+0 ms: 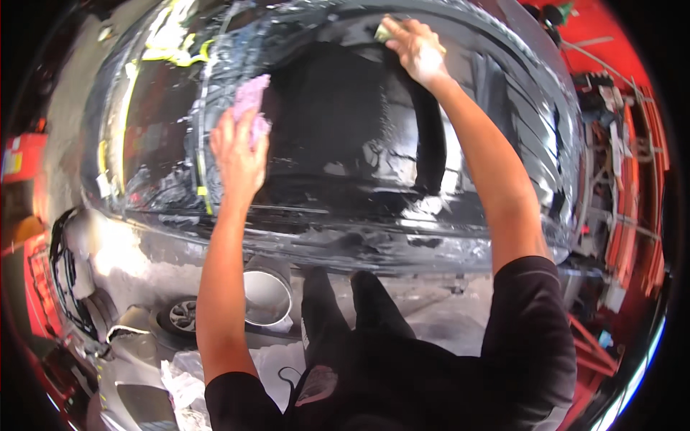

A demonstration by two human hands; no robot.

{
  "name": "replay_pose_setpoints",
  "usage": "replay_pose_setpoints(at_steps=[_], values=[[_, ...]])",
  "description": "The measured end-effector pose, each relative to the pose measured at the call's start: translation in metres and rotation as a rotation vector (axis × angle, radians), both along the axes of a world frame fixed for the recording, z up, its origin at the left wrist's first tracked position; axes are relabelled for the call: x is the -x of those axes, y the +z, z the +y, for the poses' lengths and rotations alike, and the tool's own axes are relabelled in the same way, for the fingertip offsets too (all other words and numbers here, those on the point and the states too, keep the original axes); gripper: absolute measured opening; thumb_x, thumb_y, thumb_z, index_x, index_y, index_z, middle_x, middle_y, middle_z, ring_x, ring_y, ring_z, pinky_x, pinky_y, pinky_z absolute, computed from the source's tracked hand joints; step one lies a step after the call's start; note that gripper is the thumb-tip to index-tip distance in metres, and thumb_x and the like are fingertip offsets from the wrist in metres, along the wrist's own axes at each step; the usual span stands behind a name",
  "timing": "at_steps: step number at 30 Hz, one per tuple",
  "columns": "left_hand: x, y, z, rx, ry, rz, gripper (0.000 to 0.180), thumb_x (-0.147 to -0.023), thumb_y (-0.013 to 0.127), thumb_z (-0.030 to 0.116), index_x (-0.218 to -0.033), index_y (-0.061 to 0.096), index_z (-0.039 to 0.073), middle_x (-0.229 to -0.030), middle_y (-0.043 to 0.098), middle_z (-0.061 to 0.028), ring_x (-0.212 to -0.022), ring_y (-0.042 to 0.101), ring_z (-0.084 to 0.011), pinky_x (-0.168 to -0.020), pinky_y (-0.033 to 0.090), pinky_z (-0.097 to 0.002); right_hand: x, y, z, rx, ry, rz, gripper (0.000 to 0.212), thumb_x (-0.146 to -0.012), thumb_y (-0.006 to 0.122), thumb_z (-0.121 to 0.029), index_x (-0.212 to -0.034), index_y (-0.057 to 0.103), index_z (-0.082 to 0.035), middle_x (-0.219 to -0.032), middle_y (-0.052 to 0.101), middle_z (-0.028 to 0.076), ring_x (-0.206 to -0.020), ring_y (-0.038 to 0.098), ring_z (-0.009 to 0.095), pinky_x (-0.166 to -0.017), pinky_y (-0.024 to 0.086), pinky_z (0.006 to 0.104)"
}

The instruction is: The person scrubs the hood of a black car using a yellow sponge and a purple cloth. They apply a white cleaning substance and wipe the surface in circular and linear motions, occasionally dipping the sponge into a bucket of water.

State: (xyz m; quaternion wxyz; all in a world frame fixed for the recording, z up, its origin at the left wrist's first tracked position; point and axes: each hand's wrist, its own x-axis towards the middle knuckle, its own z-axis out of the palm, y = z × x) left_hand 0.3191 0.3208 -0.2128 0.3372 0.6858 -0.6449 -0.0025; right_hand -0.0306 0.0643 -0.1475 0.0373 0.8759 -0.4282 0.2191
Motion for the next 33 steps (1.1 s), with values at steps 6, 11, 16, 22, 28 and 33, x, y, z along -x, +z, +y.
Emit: replay_pose_setpoints(at_steps=[6,11,16,22,28,33], values=[[-0.028,-0.010,0.010,0.071,0.151,0.016,0.052,-0.094,0.079,0.023,-0.143,0.069,0.011,-0.151,0.056,-0.0261,-0.138,0.052,-0.0455,-0.119,0.038,-0.0559,-0.040,-0.009,0.133,0.017,0.126,0.052,0.067,-0.090,0.077,-0.017,-0.156,0.063,-0.021,-0.141,0.058,0.023,-0.122,0.058,0.043,-0.102,0.046,0.0526],[-0.016,-0.005,0.008,0.045,0.153,0.047,0.053,-0.092,0.078,0.021,-0.143,0.069,0.010,-0.149,0.056,-0.0262,-0.141,0.051,-0.0462,-0.122,0.036,-0.0617,-0.022,-0.007,0.169,-0.081,0.403,0.154,0.068,-0.084,0.080,-0.018,-0.152,0.069,-0.020,-0.141,0.060,0.026,-0.122,0.059,0.044,-0.100,0.046,0.0557],[-0.003,-0.004,0.000,0.062,0.110,0.083,0.051,-0.093,0.078,0.021,-0.142,0.069,0.010,-0.148,0.056,-0.0255,-0.142,0.051,-0.0459,-0.121,0.036,-0.0651,-0.139,-0.014,-0.045,0.074,0.088,0.185,0.059,-0.098,0.075,-0.022,-0.156,0.061,-0.028,-0.132,0.062,0.015,-0.118,0.061,0.036,-0.101,0.050,0.0529],[-0.025,-0.007,0.008,0.053,0.163,0.094,0.051,-0.092,0.078,0.020,-0.142,0.070,0.011,-0.150,0.056,-0.0252,-0.143,0.050,-0.0457,-0.123,0.034,-0.0653,-0.144,-0.023,0.094,0.006,0.162,0.095,0.063,-0.093,0.079,-0.023,-0.154,0.065,-0.029,-0.140,0.061,0.020,-0.120,0.060,0.039,-0.100,0.049,0.0526],[-0.020,-0.003,0.010,0.002,0.125,0.111,0.054,-0.091,0.079,0.022,-0.143,0.069,0.009,-0.154,0.053,-0.0245,-0.147,0.047,-0.0465,-0.126,0.030,-0.0668,-0.117,-0.012,0.080,0.015,0.364,0.250,0.068,-0.097,0.078,-0.023,-0.162,0.059,-0.025,-0.147,0.060,0.021,-0.123,0.060,0.040,-0.104,0.045,0.0528],[-0.006,-0.005,0.005,0.028,0.077,0.124,0.054,-0.090,0.078,0.021,-0.142,0.069,0.010,-0.152,0.054,-0.0235,-0.146,0.047,-0.0452,-0.126,0.030,-0.0674,-0.183,-0.032,-0.042,0.085,-0.090,0.142,0.056,-0.099,0.076,-0.027,-0.153,0.064,-0.029,-0.131,0.064,0.013,-0.118,0.062,0.038,-0.099,0.050,0.0533]])
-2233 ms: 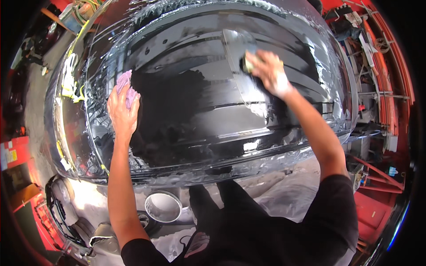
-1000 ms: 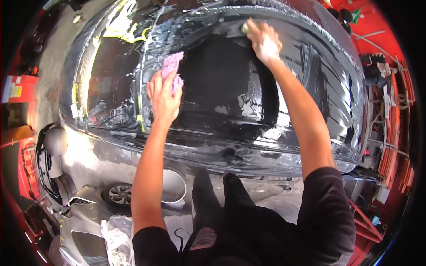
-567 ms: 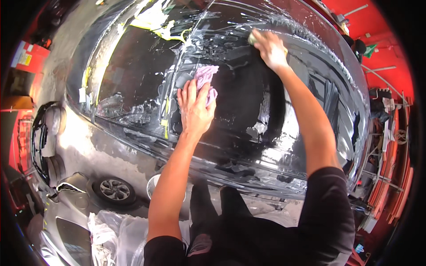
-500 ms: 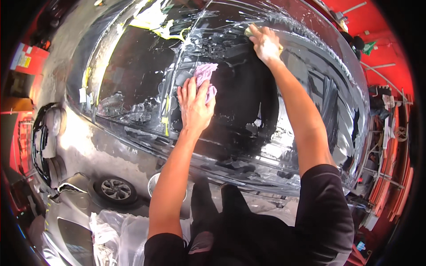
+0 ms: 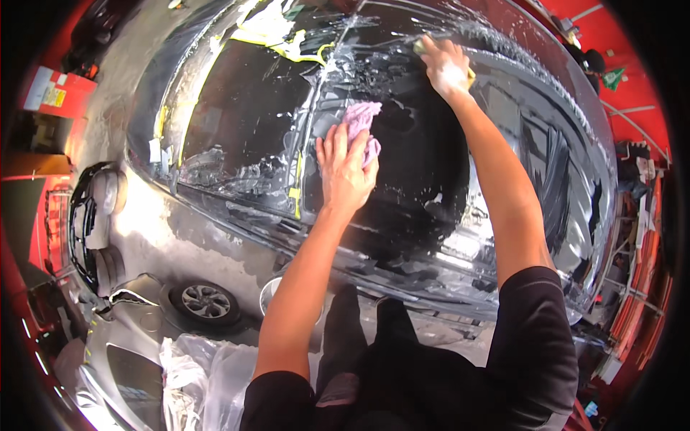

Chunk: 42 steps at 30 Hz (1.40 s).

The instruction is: The person scrubs the hood of a black car using a yellow sponge and a purple cloth. They apply a white cleaning substance and wipe the surface in circular and linear motions, occasionally dipping the sponge into a bucket of water.

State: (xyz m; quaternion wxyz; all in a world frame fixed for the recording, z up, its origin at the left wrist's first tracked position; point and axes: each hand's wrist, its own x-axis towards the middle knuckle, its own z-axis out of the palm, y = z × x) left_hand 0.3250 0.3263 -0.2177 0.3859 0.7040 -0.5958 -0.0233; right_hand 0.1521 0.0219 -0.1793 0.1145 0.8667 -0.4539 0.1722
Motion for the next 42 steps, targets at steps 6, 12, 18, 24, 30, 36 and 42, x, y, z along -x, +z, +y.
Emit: replay_pose_setpoints(at_steps=[6,12,18,24,30,36,42], values=[[-0.017,-0.006,0.003,0.042,0.072,-0.076,0.054,-0.092,0.077,0.019,-0.145,0.067,0.011,-0.147,0.057,-0.0224,-0.143,0.050,-0.0440,-0.121,0.035,-0.0621,0.023,0.011,0.139,-0.120,0.247,-0.096,0.055,-0.096,0.080,-0.022,-0.149,0.069,-0.028,-0.135,0.065,0.010,-0.117,0.063,0.032,-0.097,0.054,0.0485],[0.010,-0.006,-0.015,-0.062,0.170,-0.135,0.050,-0.102,0.071,0.031,-0.148,0.065,0.013,-0.158,0.053,-0.0231,-0.149,0.046,-0.0423,-0.125,0.031,-0.0678,0.107,0.060,0.205,-0.610,0.010,-0.870,0.048,-0.103,0.078,-0.022,-0.146,0.067,-0.005,-0.121,0.076,0.010,-0.117,0.069,0.023,-0.103,0.053,0.0391],[0.111,0.047,-0.024,0.051,-0.334,0.250,0.057,-0.101,0.073,0.029,-0.153,0.061,0.011,-0.158,0.055,-0.0200,-0.153,0.043,-0.0421,-0.125,0.028,-0.0703,0.128,0.082,0.267,-0.939,-0.184,-1.514,0.030,-0.111,0.071,-0.032,-0.128,0.068,-0.007,-0.108,0.076,0.004,-0.090,0.072,0.013,-0.079,0.060,0.0303],[0.139,0.061,0.030,0.263,-0.273,0.846,0.042,-0.105,0.074,0.019,-0.141,0.066,0.001,-0.135,0.071,-0.0149,-0.126,0.068,-0.0272,-0.108,0.053,-0.0403,0.135,0.104,0.311,-1.153,0.037,-1.529,0.044,-0.117,0.054,-0.041,-0.132,0.069,-0.003,-0.108,0.079,0.011,-0.088,0.077,0.021,-0.080,0.064,0.0356],[0.195,0.058,0.153,0.097,-0.560,1.909,0.046,-0.100,0.083,0.015,-0.140,0.062,0.005,-0.119,0.065,0.0020,-0.110,0.066,-0.0121,-0.092,0.059,-0.0327,0.167,0.084,0.386,-1.518,-0.123,-1.584,0.056,-0.118,0.046,-0.048,-0.138,0.069,-0.001,-0.119,0.080,0.014,-0.087,0.079,0.022,-0.077,0.067,0.0354],[0.197,0.062,0.204,0.033,-0.484,2.022,0.062,-0.093,0.085,0.008,-0.147,0.055,0.009,-0.120,0.064,0.0000,-0.106,0.064,-0.0124,-0.080,0.050,-0.0322,0.181,0.068,0.414,-1.838,0.146,-1.387,0.062,-0.116,0.047,-0.054,-0.135,0.069,0.001,-0.116,0.081,0.015,-0.080,0.079,0.024,-0.068,0.067,0.0350],[0.173,0.111,0.221,0.041,-0.459,1.902,0.052,-0.094,0.085,0.008,-0.135,0.054,0.012,-0.108,0.065,-0.0043,-0.074,0.062,-0.0106,-0.061,0.054,-0.0304,0.159,0.075,0.423,-2.017,0.254,-1.402,0.057,-0.116,0.051,-0.050,-0.133,0.067,0.002,-0.104,0.079,0.019,-0.079,0.080,0.029,-0.071,0.068,0.0396]])
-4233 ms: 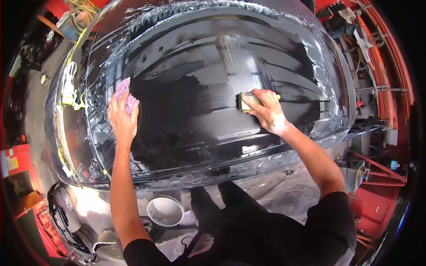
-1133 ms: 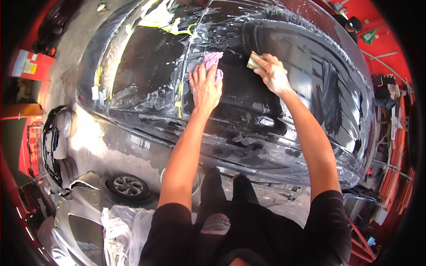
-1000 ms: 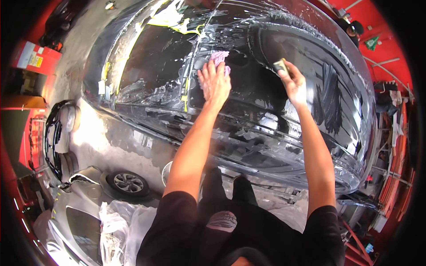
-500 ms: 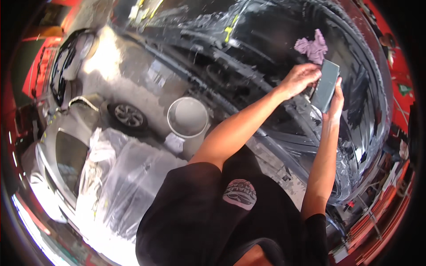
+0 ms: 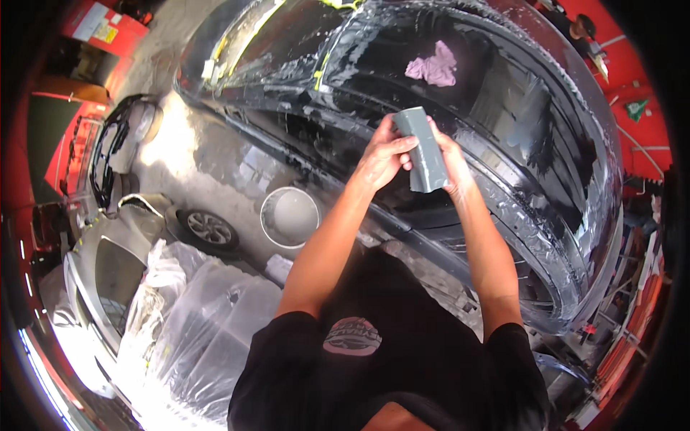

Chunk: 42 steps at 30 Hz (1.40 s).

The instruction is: The person scrubs the hood of a black car using a yellow sponge and a purple cloth. They apply a white cleaning substance and wipe the surface in circular and linear motions, occasionally dipping the sponge into a bucket of water.

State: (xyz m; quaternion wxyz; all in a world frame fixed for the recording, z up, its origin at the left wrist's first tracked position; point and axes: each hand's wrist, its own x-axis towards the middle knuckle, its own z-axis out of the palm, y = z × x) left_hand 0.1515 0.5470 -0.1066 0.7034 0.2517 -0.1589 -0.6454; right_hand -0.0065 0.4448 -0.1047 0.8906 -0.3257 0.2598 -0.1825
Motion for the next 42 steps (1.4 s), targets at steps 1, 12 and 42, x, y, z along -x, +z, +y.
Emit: replay_pose_setpoints(at_steps=[1,12,42], values=[[-0.004,0.009,0.000,-0.011,0.001,-0.044,0.052,-0.094,0.086,0.009,-0.135,0.054,0.012,-0.109,0.065,-0.0046,-0.073,0.062,-0.0104,-0.060,0.054,-0.0302,-0.002,0.003,0.001,-0.021,0.003,-0.012,0.056,-0.117,0.051,-0.049,-0.133,0.066,0.002,-0.105,0.078,0.020,-0.079,0.080,0.030,-0.070,0.068,0.0403],[-0.094,-0.003,-0.090,-0.072,0.272,-0.353,0.035,-0.100,0.079,0.003,-0.130,0.062,0.003,-0.116,0.074,-0.0054,-0.104,0.069,-0.0133,-0.095,0.056,-0.0322,-0.024,-0.023,-0.091,1.399,-0.421,0.869,0.041,-0.103,0.074,-0.020,-0.142,0.068,-0.006,-0.120,0.076,0.018,-0.106,0.073,0.034,-0.096,0.057,0.0424],[-0.219,-0.080,-0.564,0.114,0.543,-2.121,0.033,-0.096,0.072,0.015,-0.128,0.074,0.017,-0.120,0.063,-0.0180,-0.119,0.059,-0.0409,-0.099,0.047,-0.0567,-0.113,-0.047,-0.280,1.829,-0.226,1.052,0.050,-0.100,0.074,-0.042,-0.138,0.071,-0.010,-0.160,0.053,0.023,-0.155,0.041,0.051,-0.128,0.028,0.0714]])
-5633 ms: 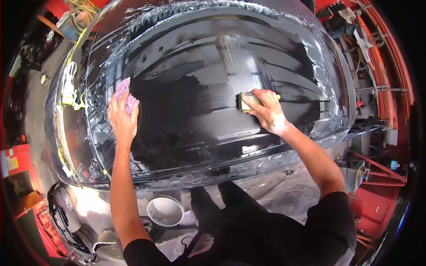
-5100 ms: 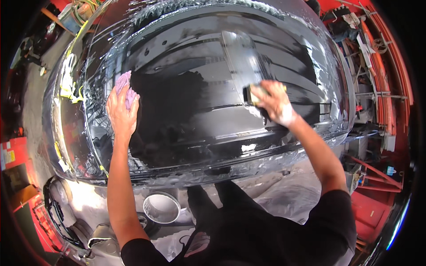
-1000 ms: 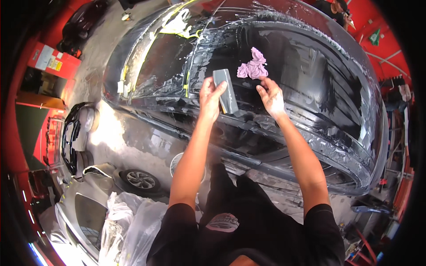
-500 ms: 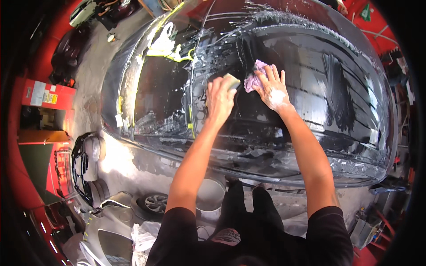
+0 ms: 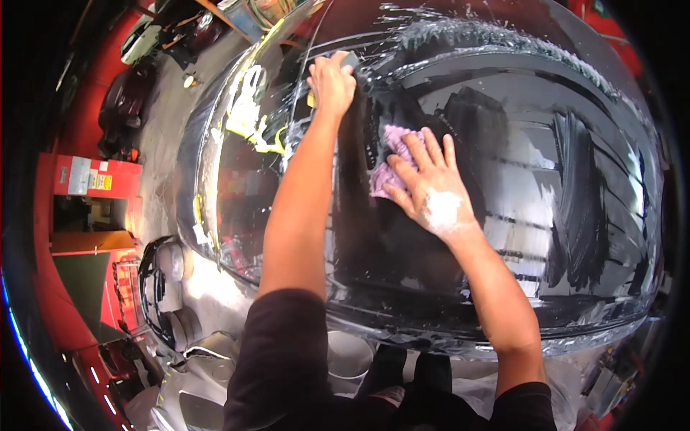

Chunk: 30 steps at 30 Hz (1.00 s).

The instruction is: The person scrubs the hood of a black car using a yellow sponge and a purple cloth. They apply a white cleaning substance and wipe the surface in circular and linear motions, occasionally dipping the sponge into a bucket of water.

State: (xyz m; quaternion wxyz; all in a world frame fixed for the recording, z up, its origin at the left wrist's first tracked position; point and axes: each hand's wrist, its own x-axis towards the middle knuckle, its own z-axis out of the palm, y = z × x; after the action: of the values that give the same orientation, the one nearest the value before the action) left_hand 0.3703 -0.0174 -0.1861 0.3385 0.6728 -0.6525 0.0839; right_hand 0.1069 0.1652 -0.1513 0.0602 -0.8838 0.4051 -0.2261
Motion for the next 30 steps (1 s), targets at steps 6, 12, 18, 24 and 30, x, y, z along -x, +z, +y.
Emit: replay_pose_setpoints(at_steps=[6,12,18,24,30], values=[[0.041,-0.010,0.094,-0.039,-0.165,0.006,0.033,-0.101,0.066,0.013,-0.133,0.071,0.008,-0.124,0.066,-0.0217,-0.118,0.059,-0.0429,-0.106,0.045,-0.0523,0.020,-0.010,-0.016,-0.061,-0.042,-0.048,0.054,-0.096,0.075,-0.030,-0.145,0.065,-0.010,-0.156,0.052,0.028,-0.152,0.039,0.055,-0.128,0.027,0.0704],[0.041,-0.001,0.287,-0.125,-0.131,0.057,0.033,-0.100,0.069,0.007,-0.132,0.072,0.001,-0.137,0.064,-0.0248,-0.127,0.059,-0.0445,-0.111,0.044,-0.0525,0.011,-0.003,-0.013,-0.107,-0.016,-0.177,0.049,-0.091,0.078,-0.030,-0.134,0.073,-0.008,-0.151,0.054,0.030,-0.152,0.039,0.056,-0.128,0.026,0.0718],[0.026,-0.009,0.066,0.037,-0.155,0.001,0.032,-0.094,0.071,0.009,-0.127,0.074,0.008,-0.124,0.069,-0.0182,-0.119,0.062,-0.0408,-0.103,0.048,-0.0514,0.007,0.005,-0.009,-0.153,-0.021,-0.070,0.053,-0.089,0.078,-0.031,-0.136,0.071,-0.008,-0.151,0.053,0.032,-0.152,0.040,0.057,-0.129,0.024,0.0715],[0.036,0.005,0.037,0.008,-0.133,0.097,0.031,-0.096,0.077,0.018,-0.126,0.076,0.013,-0.122,0.069,-0.0165,-0.117,0.060,-0.0398,-0.102,0.048,-0.0522,0.007,0.002,-0.012,-0.074,-0.074,-0.027,0.050,-0.088,0.074,-0.028,-0.136,0.072,-0.011,-0.151,0.053,0.028,-0.152,0.040,0.053,-0.131,0.024,0.0671],[0.033,-0.020,0.260,-0.072,-0.126,0.101,0.045,-0.086,0.089,0.016,-0.127,0.077,0.002,-0.133,0.069,-0.0213,-0.121,0.062,-0.0414,-0.109,0.047,-0.0508,0.012,-0.001,-0.013,-0.097,-0.102,-0.028,0.049,-0.092,0.073,-0.029,-0.137,0.072,-0.010,-0.152,0.053,0.028,-0.153,0.040,0.052,-0.131,0.024,0.0671]])
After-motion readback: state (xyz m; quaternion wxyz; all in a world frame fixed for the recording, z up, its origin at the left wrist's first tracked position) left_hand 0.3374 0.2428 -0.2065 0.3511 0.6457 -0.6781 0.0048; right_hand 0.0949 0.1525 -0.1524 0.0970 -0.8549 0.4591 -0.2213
